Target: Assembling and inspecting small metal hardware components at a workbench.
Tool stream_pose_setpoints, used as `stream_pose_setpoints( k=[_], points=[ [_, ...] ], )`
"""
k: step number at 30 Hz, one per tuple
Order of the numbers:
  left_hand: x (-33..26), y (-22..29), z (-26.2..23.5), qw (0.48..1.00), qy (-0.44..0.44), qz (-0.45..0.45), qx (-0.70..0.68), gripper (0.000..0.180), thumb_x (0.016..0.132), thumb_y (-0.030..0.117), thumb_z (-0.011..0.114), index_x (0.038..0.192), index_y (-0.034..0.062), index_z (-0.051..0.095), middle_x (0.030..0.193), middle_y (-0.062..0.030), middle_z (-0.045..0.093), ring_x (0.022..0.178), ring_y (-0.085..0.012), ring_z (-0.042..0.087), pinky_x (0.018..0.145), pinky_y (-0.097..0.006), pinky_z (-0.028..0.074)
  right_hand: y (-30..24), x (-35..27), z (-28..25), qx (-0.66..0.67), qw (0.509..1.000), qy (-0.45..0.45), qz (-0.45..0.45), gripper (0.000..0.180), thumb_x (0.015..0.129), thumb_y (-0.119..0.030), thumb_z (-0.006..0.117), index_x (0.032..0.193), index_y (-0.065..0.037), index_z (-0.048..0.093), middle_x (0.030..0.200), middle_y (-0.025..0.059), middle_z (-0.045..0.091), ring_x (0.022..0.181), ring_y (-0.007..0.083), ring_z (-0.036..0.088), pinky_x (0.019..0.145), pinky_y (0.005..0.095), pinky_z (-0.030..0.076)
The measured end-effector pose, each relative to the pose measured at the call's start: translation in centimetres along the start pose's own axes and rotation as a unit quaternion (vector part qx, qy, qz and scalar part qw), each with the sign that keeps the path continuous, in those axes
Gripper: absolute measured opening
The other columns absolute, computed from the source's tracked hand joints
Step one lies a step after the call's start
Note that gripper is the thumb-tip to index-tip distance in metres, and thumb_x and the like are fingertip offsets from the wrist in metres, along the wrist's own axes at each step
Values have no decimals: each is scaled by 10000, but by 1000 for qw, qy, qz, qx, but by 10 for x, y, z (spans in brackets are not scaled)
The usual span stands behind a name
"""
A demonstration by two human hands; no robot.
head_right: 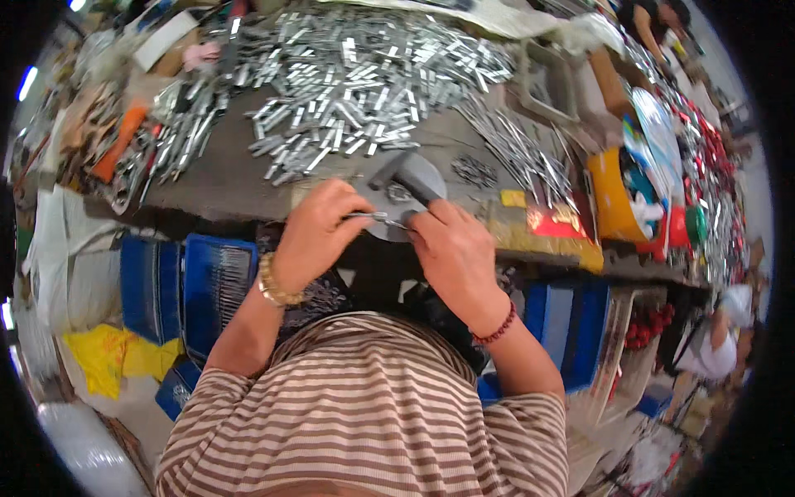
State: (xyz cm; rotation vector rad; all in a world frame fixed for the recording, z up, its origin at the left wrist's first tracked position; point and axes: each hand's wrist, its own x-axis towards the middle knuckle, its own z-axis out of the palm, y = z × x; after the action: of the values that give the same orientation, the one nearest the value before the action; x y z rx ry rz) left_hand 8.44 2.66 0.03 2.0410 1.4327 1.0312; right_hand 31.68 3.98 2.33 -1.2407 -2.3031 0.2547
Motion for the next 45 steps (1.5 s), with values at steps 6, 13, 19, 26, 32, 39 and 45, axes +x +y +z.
stream_pose_setpoints(
  k=[6,13,19,26,32,39,45],
  points=[
    [3,11,10,1000,-20,-6,-7,140,870,62,774,1002,26,745,965,-89,644,884,-261,641,779,-364,511,13,-9,-7,26,999,34,-20,176,777,-34,780,929,-89,709,903,73,613,850,305,663,721,437,541],
    [0,14,11,999,-11,-28,-12,153,877,38,772,1030,32,765,978,-80,635,879,-231,634,751,-336,505,13,-3,-9,27,998,40,-42,132,789,-52,780,883,-84,693,889,72,597,864,297,628,762,424,518],
    [0,15,8,998,-22,-52,-37,143,862,18,775,1005,27,777,964,-69,631,864,-198,628,726,-319,495,15,-3,-4,48,997,34,-42,93,811,-78,773,861,-86,696,868,64,597,867,293,621,771,424,501],
    [-4,11,10,995,-18,-42,-86,127,846,-18,776,970,0,761,936,-60,613,861,-188,611,740,-305,476,13,-2,6,49,997,35,-42,79,789,-60,743,843,-104,706,860,59,597,878,288,635,768,421,496],
    [7,9,11,994,-33,-49,-91,110,854,-29,764,961,-7,748,926,-61,603,855,-186,596,744,-302,468,24,1,0,90,990,95,-47,115,776,-66,775,871,-106,724,881,75,620,889,294,663,759,427,523],
    [7,18,5,998,-31,-36,-45,91,862,16,767,936,-4,719,952,-113,615,900,-299,626,799,-372,509,88,-6,-30,-15,981,126,144,166,823,-92,781,973,-81,713,928,138,643,904,380,672,749,484,544],
    [-5,10,10,998,-12,1,-66,119,848,29,783,955,19,731,936,-113,628,893,-302,644,797,-381,518,102,-4,-20,-34,992,32,120,182,827,-104,773,975,-62,675,976,141,639,986,383,661,820,486,546]
  ],
)
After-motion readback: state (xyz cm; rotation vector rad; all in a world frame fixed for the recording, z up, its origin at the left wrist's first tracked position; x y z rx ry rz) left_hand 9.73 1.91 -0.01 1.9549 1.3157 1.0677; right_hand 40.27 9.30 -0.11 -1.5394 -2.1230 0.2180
